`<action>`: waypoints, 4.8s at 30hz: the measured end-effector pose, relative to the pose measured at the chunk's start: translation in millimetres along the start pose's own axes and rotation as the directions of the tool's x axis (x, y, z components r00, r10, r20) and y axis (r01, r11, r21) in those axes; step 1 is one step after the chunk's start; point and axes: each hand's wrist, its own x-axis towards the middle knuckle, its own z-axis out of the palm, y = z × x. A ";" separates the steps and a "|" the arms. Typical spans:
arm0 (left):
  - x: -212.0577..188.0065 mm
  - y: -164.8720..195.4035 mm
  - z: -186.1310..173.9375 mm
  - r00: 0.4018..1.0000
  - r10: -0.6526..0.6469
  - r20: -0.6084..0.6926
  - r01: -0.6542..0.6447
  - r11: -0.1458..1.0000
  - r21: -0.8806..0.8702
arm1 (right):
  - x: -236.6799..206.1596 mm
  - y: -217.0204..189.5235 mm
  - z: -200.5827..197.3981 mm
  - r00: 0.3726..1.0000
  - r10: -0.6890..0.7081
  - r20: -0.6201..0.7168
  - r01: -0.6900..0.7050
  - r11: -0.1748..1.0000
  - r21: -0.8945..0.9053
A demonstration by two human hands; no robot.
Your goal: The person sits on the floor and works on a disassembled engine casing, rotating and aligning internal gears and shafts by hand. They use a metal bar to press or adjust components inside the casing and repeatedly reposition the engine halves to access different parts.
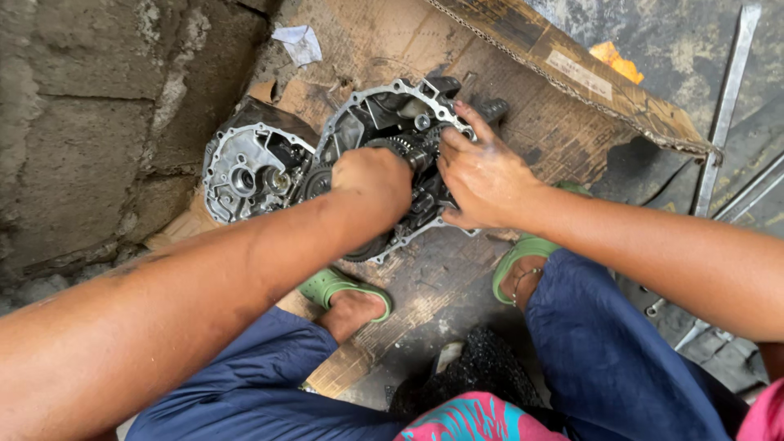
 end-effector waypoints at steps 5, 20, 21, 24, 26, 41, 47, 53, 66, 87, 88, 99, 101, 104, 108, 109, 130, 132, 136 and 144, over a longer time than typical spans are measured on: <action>47.3 -25.9 14.1 0.935 0.339 0.105 -0.326 0.937 -0.123 | 2.6 -1.3 -3.6 1.000 -0.014 0.014 0.015 0.997 -0.075; -5.7 -9.6 -14.7 0.995 0.089 0.048 -0.084 0.991 -0.103 | 1.3 -1.6 6.3 0.995 -0.026 -0.096 0.021 0.999 -0.049; -16.7 -7.9 -11.6 0.993 0.108 -0.043 -0.109 0.994 -0.022 | 1.2 -1.8 6.3 0.995 -0.029 -0.095 0.024 0.998 -0.062; -35.7 -4.1 -2.0 0.919 0.216 -0.331 -0.132 0.957 0.259 | -0.5 -1.3 7.3 0.997 0.002 -0.077 -0.004 1.000 -0.029; -37.8 -4.7 0.0 0.907 0.243 -0.345 -0.130 0.939 0.319 | -1.3 -1.1 8.2 0.998 0.007 -0.066 -0.008 1.000 -0.012; 18.5 -21.9 -8.3 0.947 0.295 0.129 -0.279 0.951 -0.131 | -1.5 -3.2 5.5 1.000 0.002 -0.022 -0.003 0.999 -0.039; 26.1 -28.8 7.3 0.981 0.193 0.016 -0.182 0.945 -0.272 | -2.4 0.0 2.9 0.999 -0.017 -0.031 0.016 0.999 -0.037; -19.3 -10.1 -6.8 0.990 0.094 -0.107 -0.091 0.995 0.032 | -1.8 0.2 3.3 0.998 -0.005 0.060 0.006 1.000 -0.020; -31.3 -4.1 -24.4 0.995 -0.056 -0.086 0.045 0.991 -0.129 | -1.6 -5.7 1.0 0.998 0.017 0.059 -0.014 0.998 -0.062; 28.7 -30.9 -1.2 0.942 0.099 0.321 0.105 0.821 -0.561 | 3.7 -4.0 -2.2 0.996 -0.026 0.091 0.026 1.000 -0.001; 29.8 -29.4 1.6 0.912 0.008 0.410 0.325 0.595 -0.735 | 4.4 -4.0 -1.9 0.997 -0.026 0.077 0.027 1.000 -0.009; -17.2 2.1 -3.0 0.966 0.114 -0.230 -0.067 0.977 0.204 | 6.1 -14.9 -3.4 0.988 0.072 0.133 -0.056 0.991 -0.125; -19.5 3.7 -6.5 0.965 0.135 -0.225 -0.083 0.970 0.227 | 3.9 -14.4 -0.9 0.992 0.092 0.091 -0.082 0.991 -0.109; -20.7 3.3 -16.1 0.985 0.090 -0.148 -0.066 0.985 0.161 | 2.9 -12.5 2.6 0.995 0.085 0.061 -0.082 0.996 -0.042; -17.3 1.3 -36.4 0.999 -0.029 0.041 0.029 1.000 -0.009 | 0.4 -9.4 2.1 0.998 0.064 0.011 -0.064 0.997 -0.032; -16.7 0.9 -40.5 0.992 -0.052 0.115 0.056 0.998 -0.029 | 0.4 -9.7 1.4 0.999 0.046 -0.019 -0.047 0.998 -0.042; -20.5 -6.4 -44.3 0.995 -0.088 0.050 0.100 0.928 -0.358 | 13.6 -14.1 -6.9 0.986 0.083 0.143 -0.072 0.994 -0.079; -19.5 -6.6 -41.1 0.996 -0.084 0.018 0.084 0.919 -0.386 | 13.7 -16.6 -2.0 0.993 0.083 0.084 -0.073 0.991 -0.116; -17.4 -7.3 -37.4 0.996 -0.084 -0.002 0.076 0.911 -0.406 | 14.4 -20.4 5.1 0.988 0.092 0.121 -0.063 0.973 -0.223; -17.0 -6.5 -37.5 0.995 -0.100 -0.021 0.081 0.897 -0.435 | 11.6 -20.9 -4.4 0.986 0.102 0.134 -0.078 0.982 -0.175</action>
